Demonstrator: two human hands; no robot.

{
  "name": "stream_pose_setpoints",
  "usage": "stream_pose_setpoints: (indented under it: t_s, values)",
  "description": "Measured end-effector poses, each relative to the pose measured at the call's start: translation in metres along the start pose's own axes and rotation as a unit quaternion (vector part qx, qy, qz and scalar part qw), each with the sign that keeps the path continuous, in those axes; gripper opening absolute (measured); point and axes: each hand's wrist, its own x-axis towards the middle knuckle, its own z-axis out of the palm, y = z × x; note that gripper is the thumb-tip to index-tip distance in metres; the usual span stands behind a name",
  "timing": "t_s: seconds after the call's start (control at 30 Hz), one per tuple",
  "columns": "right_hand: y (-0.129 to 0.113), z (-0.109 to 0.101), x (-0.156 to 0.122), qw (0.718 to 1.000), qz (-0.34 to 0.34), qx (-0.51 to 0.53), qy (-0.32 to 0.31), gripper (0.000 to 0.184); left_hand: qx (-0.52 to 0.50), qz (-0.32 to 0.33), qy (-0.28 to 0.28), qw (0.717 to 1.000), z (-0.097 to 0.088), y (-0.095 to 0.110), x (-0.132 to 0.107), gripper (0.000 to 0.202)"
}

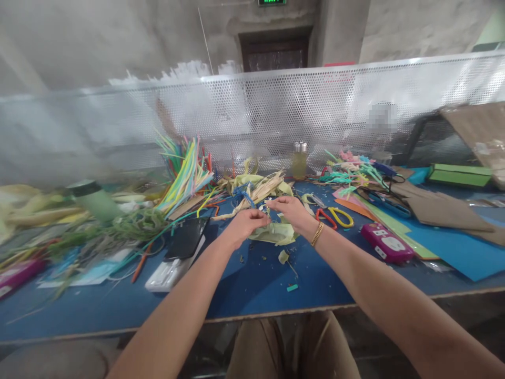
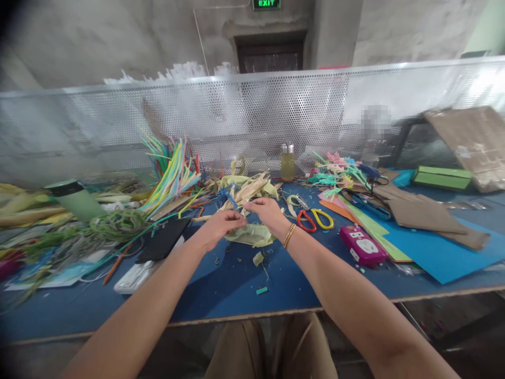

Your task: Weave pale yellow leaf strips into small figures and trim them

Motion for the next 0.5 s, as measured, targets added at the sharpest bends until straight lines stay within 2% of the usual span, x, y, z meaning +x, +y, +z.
stream_pose_setpoints:
  t_s: [0.07,0.1,0.17,0.2,0.23,0.27,0.33,0.4,0.43,0.5]
  values:
    - [-0.002,-0.003,0.001,1.0,0.005,0.017,0.017,0.03,0.037,0.017,-0.033,0.999,-0.001,0.0,-0.002,0.027]
    - [-0.003,-0.005,0.002,0.999,0.006,0.026,0.03,0.031,0.057,0.017,-0.067,0.996,-0.003,0.0,-0.004,0.025]
    - [-0.006,-0.009,0.003,0.998,0.0,0.038,0.049,0.032,0.095,0.0,-0.155,0.983,-0.006,0.002,-0.007,0.022]
    - [-0.007,-0.01,0.003,0.998,-0.005,0.038,0.05,0.032,0.106,-0.012,-0.186,0.977,-0.009,0.003,-0.008,0.022]
    - [-0.007,-0.011,0.003,0.998,-0.011,0.033,0.045,0.032,0.11,-0.023,-0.191,0.975,-0.011,0.005,-0.009,0.023]
    - [-0.008,-0.011,0.003,0.999,-0.015,0.025,0.036,0.032,0.107,-0.03,-0.168,0.98,-0.013,0.007,-0.009,0.024]
    - [-0.008,-0.009,0.002,1.0,-0.013,0.004,0.011,0.032,0.072,-0.026,-0.053,0.996,-0.015,0.01,-0.009,0.027]
    - [-0.006,-0.006,0.0,1.0,-0.005,-0.012,-0.003,0.031,0.017,-0.007,0.059,0.998,-0.017,0.012,-0.007,0.028]
    - [-0.005,-0.004,-0.001,1.0,-0.003,-0.019,-0.007,0.031,-0.013,0.005,0.09,0.996,-0.017,0.012,-0.006,0.029]
    - [-0.004,0.0,-0.003,0.999,-0.006,-0.03,-0.015,0.03,-0.058,0.023,0.105,0.993,-0.016,0.013,-0.006,0.033]
